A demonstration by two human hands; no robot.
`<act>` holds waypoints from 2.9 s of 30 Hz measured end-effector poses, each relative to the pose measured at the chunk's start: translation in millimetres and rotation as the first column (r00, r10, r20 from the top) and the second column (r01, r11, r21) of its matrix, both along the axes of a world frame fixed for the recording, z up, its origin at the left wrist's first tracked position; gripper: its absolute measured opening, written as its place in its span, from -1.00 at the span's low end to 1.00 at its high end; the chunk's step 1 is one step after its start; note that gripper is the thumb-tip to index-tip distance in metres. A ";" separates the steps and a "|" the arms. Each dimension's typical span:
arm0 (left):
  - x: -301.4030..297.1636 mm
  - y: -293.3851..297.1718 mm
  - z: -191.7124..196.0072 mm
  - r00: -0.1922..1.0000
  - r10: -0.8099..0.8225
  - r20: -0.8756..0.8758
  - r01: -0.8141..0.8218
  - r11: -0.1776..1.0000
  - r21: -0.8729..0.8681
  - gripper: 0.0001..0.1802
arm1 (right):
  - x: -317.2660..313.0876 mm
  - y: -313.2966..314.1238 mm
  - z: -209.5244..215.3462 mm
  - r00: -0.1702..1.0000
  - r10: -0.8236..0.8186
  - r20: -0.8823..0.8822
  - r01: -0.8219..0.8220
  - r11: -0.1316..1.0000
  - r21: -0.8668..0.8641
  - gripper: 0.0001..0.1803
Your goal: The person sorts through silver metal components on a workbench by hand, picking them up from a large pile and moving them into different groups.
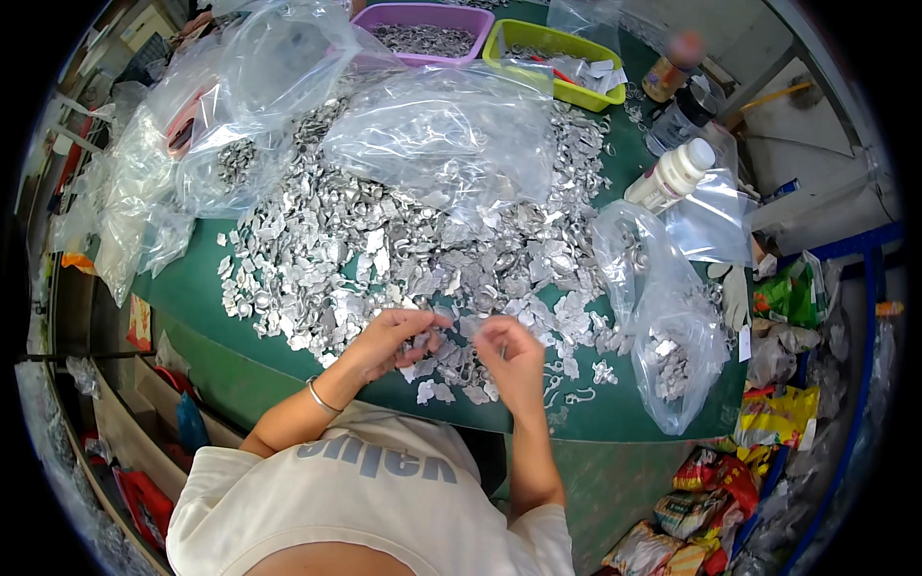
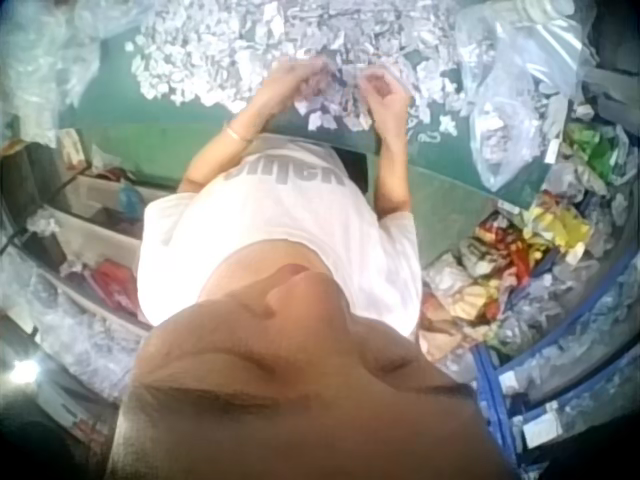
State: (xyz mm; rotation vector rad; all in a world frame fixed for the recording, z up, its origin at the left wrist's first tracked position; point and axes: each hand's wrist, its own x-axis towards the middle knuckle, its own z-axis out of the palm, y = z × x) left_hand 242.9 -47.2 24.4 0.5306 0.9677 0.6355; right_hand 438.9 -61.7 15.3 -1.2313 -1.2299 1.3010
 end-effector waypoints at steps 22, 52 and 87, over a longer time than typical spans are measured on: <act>13.1 -12.1 -4.7 0.969 -0.040 0.243 0.072 0.989 -0.127 -0.79 | 95.0 59.4 36.4 0.077 -0.666 0.742 0.303 0.725 0.619 -0.77; 25.4 32.6 -21.3 0.445 0.396 -0.803 0.753 0.319 0.575 -0.79 | -2.6 35.8 -4.1 0.788 -0.117 0.605 -0.053 0.965 0.256 -0.86; 22.2 53.0 -21.5 0.292 0.405 -0.866 0.934 0.073 0.349 -0.79 | 0.0 106.4 2.2 0.459 -0.414 0.786 -0.061 0.868 0.493 -0.74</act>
